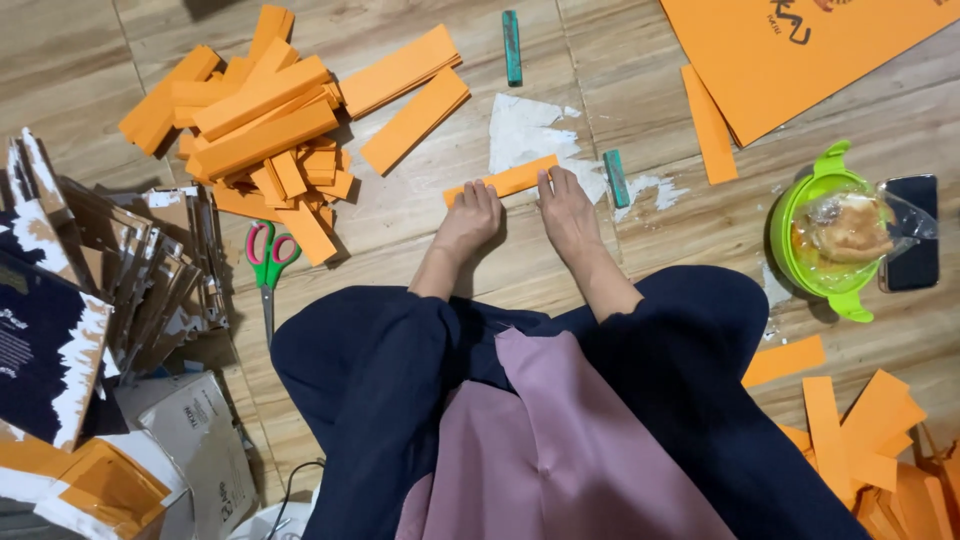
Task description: Applying glue to orange paper strips and folding them as part of a manual assembly process.
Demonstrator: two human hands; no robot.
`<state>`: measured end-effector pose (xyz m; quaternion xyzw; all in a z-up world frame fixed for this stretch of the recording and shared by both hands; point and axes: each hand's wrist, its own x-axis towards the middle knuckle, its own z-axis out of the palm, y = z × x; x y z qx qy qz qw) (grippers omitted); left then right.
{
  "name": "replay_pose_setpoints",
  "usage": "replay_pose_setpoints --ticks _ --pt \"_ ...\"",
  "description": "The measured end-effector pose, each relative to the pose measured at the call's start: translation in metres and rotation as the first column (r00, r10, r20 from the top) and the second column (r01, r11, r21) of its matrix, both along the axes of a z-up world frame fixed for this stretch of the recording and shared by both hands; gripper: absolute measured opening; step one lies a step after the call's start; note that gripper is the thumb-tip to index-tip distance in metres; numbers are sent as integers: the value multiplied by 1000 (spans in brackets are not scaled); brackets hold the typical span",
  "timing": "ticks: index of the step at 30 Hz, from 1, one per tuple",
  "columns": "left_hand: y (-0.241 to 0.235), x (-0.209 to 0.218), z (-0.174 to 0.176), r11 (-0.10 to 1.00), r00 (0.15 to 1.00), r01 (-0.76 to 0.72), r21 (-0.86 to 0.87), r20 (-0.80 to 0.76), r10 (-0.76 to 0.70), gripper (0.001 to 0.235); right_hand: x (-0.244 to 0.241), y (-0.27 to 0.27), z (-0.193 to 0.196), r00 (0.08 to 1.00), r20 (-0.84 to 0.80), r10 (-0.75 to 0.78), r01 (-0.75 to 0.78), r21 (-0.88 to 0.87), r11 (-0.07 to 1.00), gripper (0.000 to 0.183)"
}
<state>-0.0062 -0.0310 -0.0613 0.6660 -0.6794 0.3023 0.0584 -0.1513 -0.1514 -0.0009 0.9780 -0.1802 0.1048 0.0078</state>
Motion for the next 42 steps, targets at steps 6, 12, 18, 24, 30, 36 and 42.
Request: replay_pose_setpoints --ticks 6,12,18,24,30,36,42 --pt "9 25 66 1000 992 30 -7 -122 -31 11 -1 -12 -25 998 38 -40 41 -50 998 5" --pt "13 27 150 956 910 -269 113 -296 291 56 24 48 87 838 -317 -443 349 937 -10 20" --pt "7 3 90 858 675 -181 480 -574 463 48 17 36 -30 784 -509 -355 393 850 -351 24" --pt "-5 4 59 798 704 -139 586 -509 496 60 26 28 -24 782 -560 -273 535 828 -164 24" --pt "-7 6 54 731 665 -130 670 -488 566 63 27 7 33 781 -483 -394 601 415 683 35" --pt "-12 13 67 656 695 -80 750 -430 576 79 -23 -66 -13 777 -68 -625 622 227 749 28" --pt "-15 16 72 610 689 -48 791 -416 594 112 1 -23 31 939 -80 -334 337 399 853 16"
